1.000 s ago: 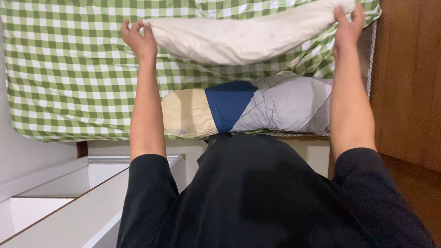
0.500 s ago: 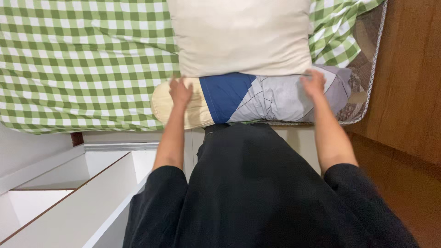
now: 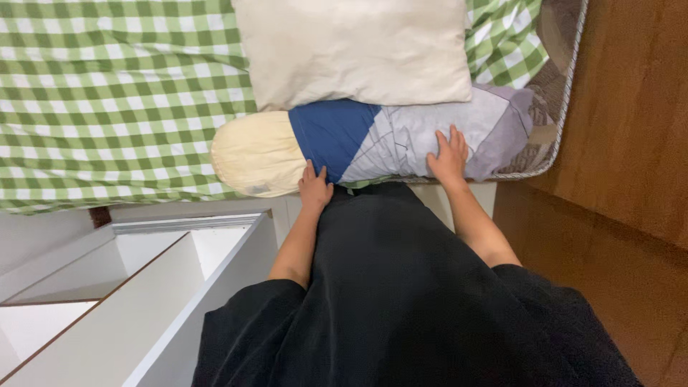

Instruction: The person puts a pillow into a pillowcase, places it on the bed, and pulls the sheets straight to smooth them out.

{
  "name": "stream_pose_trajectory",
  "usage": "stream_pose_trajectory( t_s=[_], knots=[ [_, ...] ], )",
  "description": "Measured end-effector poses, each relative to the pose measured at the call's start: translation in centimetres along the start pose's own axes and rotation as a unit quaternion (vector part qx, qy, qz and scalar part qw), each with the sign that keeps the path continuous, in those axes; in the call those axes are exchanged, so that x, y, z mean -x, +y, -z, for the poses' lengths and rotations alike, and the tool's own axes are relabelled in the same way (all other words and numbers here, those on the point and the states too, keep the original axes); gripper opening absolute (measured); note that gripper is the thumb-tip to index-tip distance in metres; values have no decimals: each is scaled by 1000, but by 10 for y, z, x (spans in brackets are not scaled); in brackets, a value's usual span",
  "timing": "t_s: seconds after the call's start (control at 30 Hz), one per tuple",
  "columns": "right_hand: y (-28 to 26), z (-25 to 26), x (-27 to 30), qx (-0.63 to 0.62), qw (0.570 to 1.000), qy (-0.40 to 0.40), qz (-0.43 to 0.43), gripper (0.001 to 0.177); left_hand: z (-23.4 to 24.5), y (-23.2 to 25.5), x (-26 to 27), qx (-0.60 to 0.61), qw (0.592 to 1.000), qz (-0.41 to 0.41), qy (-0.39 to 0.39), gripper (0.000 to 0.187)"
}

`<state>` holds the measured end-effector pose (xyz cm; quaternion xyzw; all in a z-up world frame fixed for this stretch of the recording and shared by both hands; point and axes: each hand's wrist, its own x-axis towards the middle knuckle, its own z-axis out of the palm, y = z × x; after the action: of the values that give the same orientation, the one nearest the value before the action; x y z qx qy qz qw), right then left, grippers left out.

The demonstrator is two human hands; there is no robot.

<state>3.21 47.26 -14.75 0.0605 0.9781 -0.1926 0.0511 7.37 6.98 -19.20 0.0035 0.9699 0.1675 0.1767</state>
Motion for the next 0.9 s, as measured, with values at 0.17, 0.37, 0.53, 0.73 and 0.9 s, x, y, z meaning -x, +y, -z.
stream_pose_trajectory(
  t_s=[0.17, 0.37, 0.53, 0.73, 0.9],
  knots=[
    [1, 0, 4, 3, 1000, -7, -5, 71, -8, 9, 0, 142, 979, 140, 30, 79],
    [0, 12, -1, -3, 999, -45, -9, 72, 4, -6, -17, 336, 904, 254, 66, 92],
    [4, 16, -3, -9, 998, -57, -5, 70, 14, -25, -18, 577, 785, 225, 10, 50],
    [5, 19, -3, -15, 998, -66, -1, 70, 15, -23, -8, 445, 846, 293, -28, 42],
    [6, 21, -1, -16, 998, -61, 0, 69, 16, -23, -1, 495, 825, 271, 21, 40]
  ],
)
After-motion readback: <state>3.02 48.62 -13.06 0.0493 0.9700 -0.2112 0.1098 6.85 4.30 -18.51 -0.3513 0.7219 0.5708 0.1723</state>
